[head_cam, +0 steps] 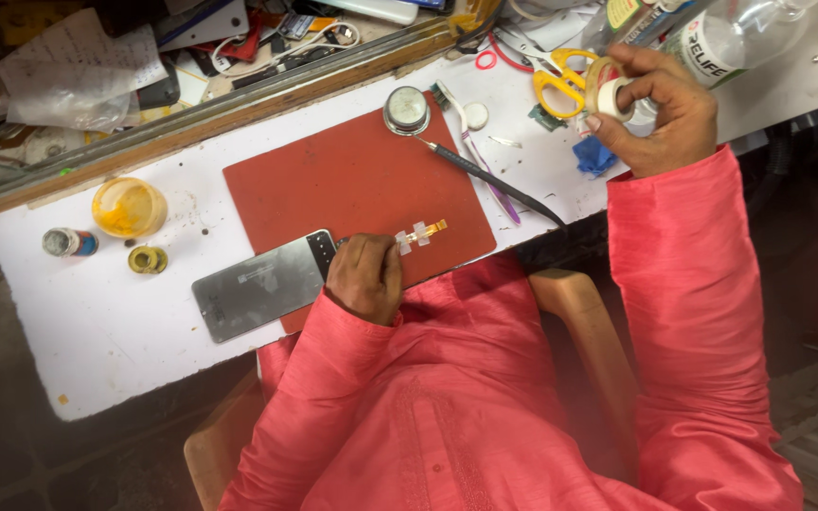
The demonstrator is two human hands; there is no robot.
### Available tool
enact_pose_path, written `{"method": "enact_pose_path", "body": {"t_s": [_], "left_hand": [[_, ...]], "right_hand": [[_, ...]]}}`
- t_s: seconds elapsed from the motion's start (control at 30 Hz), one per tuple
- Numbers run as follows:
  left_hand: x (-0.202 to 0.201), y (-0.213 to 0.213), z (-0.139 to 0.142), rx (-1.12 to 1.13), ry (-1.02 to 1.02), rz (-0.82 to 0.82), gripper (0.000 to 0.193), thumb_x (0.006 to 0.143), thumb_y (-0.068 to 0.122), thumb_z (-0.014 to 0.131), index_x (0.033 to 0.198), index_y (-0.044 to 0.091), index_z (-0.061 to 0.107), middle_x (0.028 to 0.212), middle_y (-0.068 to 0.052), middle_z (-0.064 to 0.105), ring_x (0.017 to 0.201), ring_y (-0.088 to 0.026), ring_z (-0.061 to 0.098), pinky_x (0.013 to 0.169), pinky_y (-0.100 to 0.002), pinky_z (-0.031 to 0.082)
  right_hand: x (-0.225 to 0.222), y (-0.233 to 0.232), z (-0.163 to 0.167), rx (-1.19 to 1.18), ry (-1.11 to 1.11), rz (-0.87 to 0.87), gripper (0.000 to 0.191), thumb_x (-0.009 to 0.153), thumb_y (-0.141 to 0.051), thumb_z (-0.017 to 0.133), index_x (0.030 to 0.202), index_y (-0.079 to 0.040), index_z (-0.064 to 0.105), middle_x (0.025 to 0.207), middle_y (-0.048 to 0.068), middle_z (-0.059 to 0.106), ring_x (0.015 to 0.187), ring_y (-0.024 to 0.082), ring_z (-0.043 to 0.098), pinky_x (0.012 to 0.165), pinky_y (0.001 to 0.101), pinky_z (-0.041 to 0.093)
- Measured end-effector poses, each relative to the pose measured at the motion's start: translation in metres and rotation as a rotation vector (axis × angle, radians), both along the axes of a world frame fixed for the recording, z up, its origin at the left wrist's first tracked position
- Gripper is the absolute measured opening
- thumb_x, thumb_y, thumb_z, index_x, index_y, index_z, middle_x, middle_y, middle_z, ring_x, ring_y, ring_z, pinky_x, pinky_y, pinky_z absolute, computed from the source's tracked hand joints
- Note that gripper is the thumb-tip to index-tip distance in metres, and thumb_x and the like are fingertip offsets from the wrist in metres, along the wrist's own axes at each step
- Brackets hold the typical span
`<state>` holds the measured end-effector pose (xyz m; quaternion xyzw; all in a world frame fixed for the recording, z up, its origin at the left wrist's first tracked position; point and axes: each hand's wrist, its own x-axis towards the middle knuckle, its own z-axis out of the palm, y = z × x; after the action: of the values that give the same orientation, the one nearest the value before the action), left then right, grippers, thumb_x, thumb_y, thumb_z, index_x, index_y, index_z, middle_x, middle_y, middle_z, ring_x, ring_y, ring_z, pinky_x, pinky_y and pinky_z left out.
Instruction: The person solders a small flex-cable connector on a work mat, holding a soldering iron in one hand and the wire in the other. They dip the iron in flux, apply it to the connector joints, and press and reposition the flex cable and connector with their fingers while working.
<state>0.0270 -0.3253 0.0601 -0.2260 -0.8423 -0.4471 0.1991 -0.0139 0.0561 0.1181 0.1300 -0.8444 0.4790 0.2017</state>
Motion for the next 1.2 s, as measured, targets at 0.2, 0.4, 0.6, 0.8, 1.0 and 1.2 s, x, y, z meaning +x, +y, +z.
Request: {"method": "enact_pose_path", "body": {"t_s": [0.2, 0.4, 0.6, 0.8, 1.0, 1.2], "left_hand": [[0.003, -0.005, 0.004, 0.001, -0.009, -0.011, 0.010, 0.090, -0.001, 0.069, 0.099, 0.002, 0.064, 0.093, -0.014, 0.064, 0.085, -0.034, 0.063, 0.077, -0.044, 0.052], [0.003, -0.005, 0.007, 0.014, -0.008, -0.010, 0.009, 0.091, -0.001, 0.069, 0.099, 0.002, 0.065, 0.093, -0.013, 0.063, 0.084, -0.033, 0.063, 0.077, -0.043, 0.052], [0.003, -0.005, 0.004, 0.010, -0.011, -0.008, 0.009, 0.091, -0.001, 0.069, 0.098, 0.003, 0.065, 0.092, -0.012, 0.064, 0.082, -0.031, 0.062, 0.074, -0.043, 0.051], [0.001, -0.004, 0.002, 0.012, 0.016, -0.012, 0.011, 0.090, -0.003, 0.070, 0.097, 0.002, 0.065, 0.091, -0.012, 0.062, 0.080, -0.031, 0.062, 0.073, -0.043, 0.051], [0.001, -0.004, 0.002, 0.014, 0.029, -0.020, 0.011, 0.089, -0.003, 0.070, 0.098, 0.002, 0.064, 0.091, -0.012, 0.063, 0.080, -0.031, 0.062, 0.073, -0.042, 0.051], [0.001, -0.003, 0.002, 0.009, 0.017, -0.005, 0.011, 0.090, -0.003, 0.070, 0.098, 0.002, 0.065, 0.090, -0.012, 0.063, 0.079, -0.032, 0.062, 0.073, -0.042, 0.051]], "right_hand": [[-0.024, -0.009, 0.001, 0.399, 0.077, -0.088, 0.027, 0.084, -0.001, 0.091, 0.089, 0.000, 0.064, 0.140, 0.018, 0.066, 0.131, 0.028, 0.064, 0.111, 0.0382, 0.054], [-0.042, -0.021, 0.005, 0.494, 0.123, -0.049, 0.027, 0.083, -0.001, 0.092, 0.090, 0.000, 0.066, 0.138, 0.018, 0.067, 0.130, 0.031, 0.063, 0.109, 0.0388, 0.053], [-0.043, -0.032, 0.031, 0.019, 0.056, 0.006, 0.023, 0.091, -0.001, 0.084, 0.096, 0.000, 0.062, 0.138, 0.020, 0.062, 0.132, 0.025, 0.061, 0.111, 0.0368, 0.052], [-0.047, -0.033, 0.039, -0.424, -0.024, 0.044, 0.017, 0.085, -0.001, 0.083, 0.093, -0.001, 0.068, 0.129, 0.020, 0.069, 0.114, 0.021, 0.068, 0.100, 0.0326, 0.057], [-0.050, -0.013, 0.021, -0.515, -0.023, 0.047, 0.022, 0.084, -0.006, 0.085, 0.095, -0.002, 0.067, 0.123, 0.018, 0.069, 0.112, 0.022, 0.068, 0.101, 0.0356, 0.059], [-0.058, -0.020, -0.015, 0.662, 0.058, -0.089, 0.032, 0.080, -0.017, 0.094, 0.095, -0.005, 0.069, 0.144, 0.015, 0.064, 0.130, 0.038, 0.057, 0.110, 0.0516, 0.048]]}}
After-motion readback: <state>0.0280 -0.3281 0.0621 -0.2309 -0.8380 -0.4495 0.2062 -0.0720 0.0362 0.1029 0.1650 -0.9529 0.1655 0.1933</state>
